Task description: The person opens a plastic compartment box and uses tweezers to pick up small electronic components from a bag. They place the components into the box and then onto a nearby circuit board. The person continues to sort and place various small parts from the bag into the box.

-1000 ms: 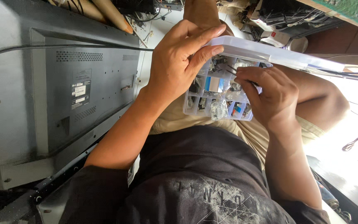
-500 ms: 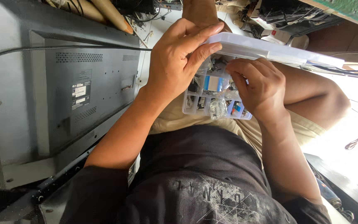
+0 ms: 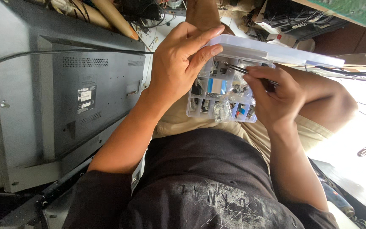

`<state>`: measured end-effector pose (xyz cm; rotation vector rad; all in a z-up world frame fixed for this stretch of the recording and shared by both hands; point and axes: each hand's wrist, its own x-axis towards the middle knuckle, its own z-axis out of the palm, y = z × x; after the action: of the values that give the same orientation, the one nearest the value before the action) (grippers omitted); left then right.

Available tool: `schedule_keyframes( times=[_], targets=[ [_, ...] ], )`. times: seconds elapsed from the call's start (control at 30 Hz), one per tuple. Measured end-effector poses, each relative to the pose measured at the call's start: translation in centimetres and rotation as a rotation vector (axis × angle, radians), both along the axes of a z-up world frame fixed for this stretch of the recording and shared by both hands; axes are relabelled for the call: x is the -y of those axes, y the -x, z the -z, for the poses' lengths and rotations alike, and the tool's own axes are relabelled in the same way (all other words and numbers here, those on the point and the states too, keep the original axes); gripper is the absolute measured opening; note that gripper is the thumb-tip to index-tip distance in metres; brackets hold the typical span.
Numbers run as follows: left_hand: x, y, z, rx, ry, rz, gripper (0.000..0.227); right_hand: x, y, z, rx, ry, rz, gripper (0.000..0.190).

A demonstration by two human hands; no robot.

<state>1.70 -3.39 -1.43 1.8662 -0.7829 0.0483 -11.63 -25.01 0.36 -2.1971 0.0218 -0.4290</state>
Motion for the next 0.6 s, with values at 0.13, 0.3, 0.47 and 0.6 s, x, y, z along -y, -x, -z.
schedule_keyframes(
  times=[0.13,0.3,0.47,0.6],
  targets=[
    [-0.1,0.0,-0.1,-0.004,-0.008,0.001,0.031,-0.1,1.2,0.2,0.015,-0.262,0.236,0.019],
    [-0.1,0.2,-0.3,0.024,-0.045,0.002,0.031,0.4,1.6,1.9,-0.001,-0.545,0.267,0.019],
    [-0.4,1.1,-0.1,0.063,-0.050,-0.026,0.035,-0.8,1.9,2.7,-0.016,-0.257,0.244,0.017],
    [0.5,2.6,-3.4,-0.253,-0.132,-0.173,0.035,-0.6,1.9,3.0,-0.046,-0.278,0.298,0.014]
  ],
)
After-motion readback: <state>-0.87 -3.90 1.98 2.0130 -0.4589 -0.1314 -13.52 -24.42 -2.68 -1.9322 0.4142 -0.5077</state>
